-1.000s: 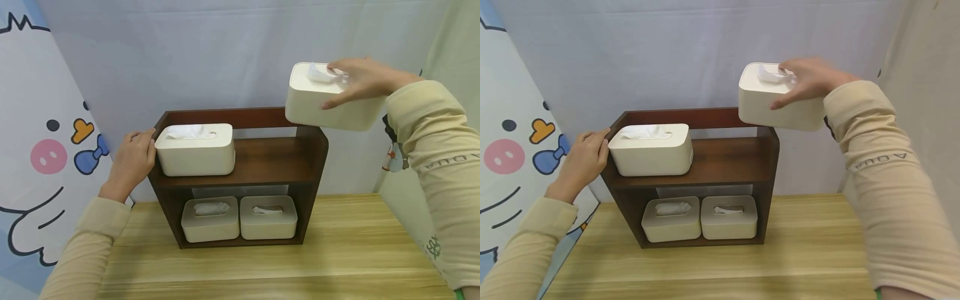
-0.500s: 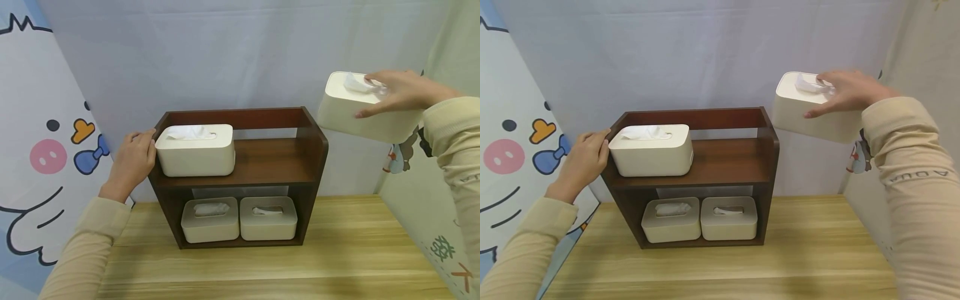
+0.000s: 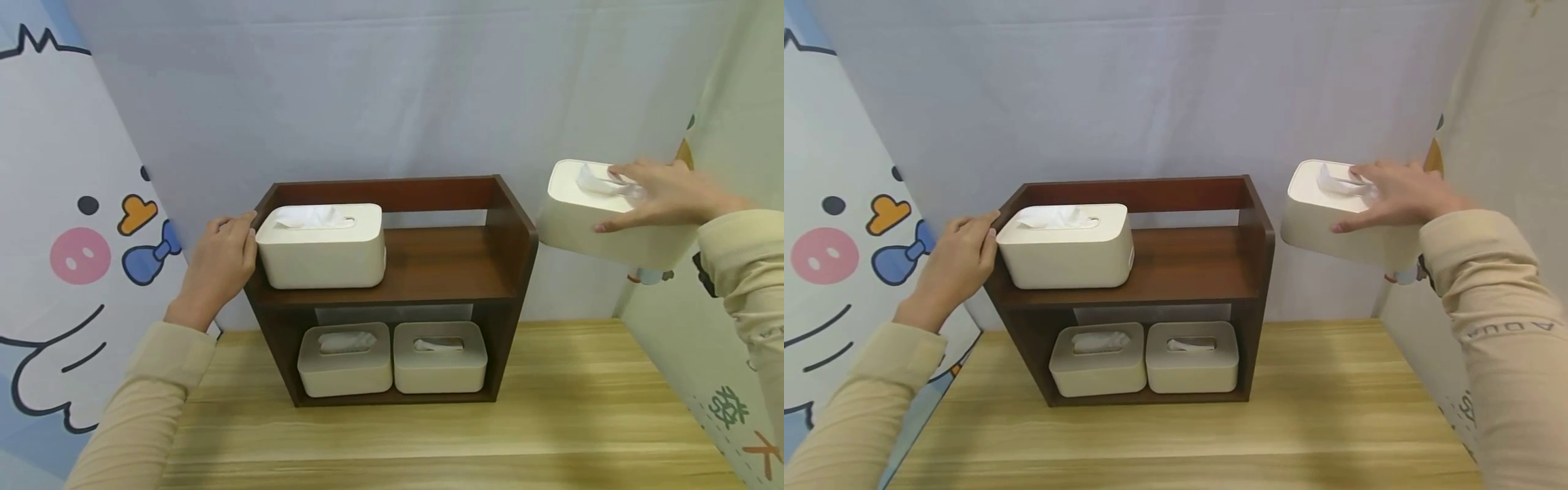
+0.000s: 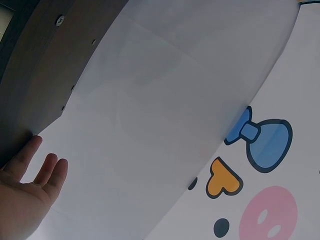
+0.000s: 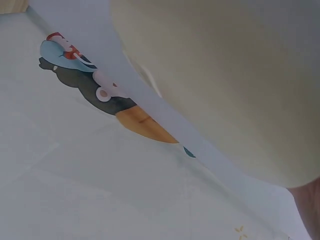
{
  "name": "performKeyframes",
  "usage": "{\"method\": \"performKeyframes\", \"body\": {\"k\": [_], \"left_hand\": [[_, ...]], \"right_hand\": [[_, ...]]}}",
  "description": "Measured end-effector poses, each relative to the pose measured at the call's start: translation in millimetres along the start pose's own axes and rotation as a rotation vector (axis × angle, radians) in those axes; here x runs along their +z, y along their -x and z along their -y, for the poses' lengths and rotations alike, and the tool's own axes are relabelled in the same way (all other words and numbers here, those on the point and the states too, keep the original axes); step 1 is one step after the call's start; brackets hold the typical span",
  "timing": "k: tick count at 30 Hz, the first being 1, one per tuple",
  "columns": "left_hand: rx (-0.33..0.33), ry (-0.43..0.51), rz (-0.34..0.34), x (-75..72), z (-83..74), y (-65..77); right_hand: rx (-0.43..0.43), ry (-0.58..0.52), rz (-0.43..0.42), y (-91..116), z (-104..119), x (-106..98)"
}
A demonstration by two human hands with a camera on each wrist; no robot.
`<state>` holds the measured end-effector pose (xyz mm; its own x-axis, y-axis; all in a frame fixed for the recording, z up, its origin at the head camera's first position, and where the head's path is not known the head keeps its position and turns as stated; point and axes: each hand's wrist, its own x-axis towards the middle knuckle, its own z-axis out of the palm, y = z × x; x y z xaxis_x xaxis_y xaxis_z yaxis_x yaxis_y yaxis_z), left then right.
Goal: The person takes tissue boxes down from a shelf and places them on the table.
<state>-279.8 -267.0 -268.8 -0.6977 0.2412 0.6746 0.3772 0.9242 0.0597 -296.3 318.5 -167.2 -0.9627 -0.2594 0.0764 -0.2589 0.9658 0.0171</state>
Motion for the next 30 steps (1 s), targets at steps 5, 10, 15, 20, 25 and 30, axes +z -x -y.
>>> {"method": "performKeyframes", "body": {"k": [5,10,15,20,25,30], "left_hand": [[-0.006,0.002,-0.002,0.2,-0.7,-0.4],[-0.009,0.005,-0.003,0.0,-1.3,0.0],[-0.015,0.011,-0.001,-0.5,-2.0,-0.2],[-0.006,0.019,0.001,-2.3,-0.3,0.6],[0.013,0.021,-0.013,-4.1,2.1,2.7],[0.025,0.030,-0.026,-5.5,4.5,5.3]], "right_hand": [[-0.001,-0.009,-0.015,7,-2,30],[-0.012,-0.029,-0.034,12,-3,58],[-0.015,-0.064,-0.028,16,-4,88],[-0.010,-0.085,-0.014,30,0,122],[-0.014,-0.077,-0.005,43,6,152],[-0.010,-0.070,-0.024,55,13,178]]}}
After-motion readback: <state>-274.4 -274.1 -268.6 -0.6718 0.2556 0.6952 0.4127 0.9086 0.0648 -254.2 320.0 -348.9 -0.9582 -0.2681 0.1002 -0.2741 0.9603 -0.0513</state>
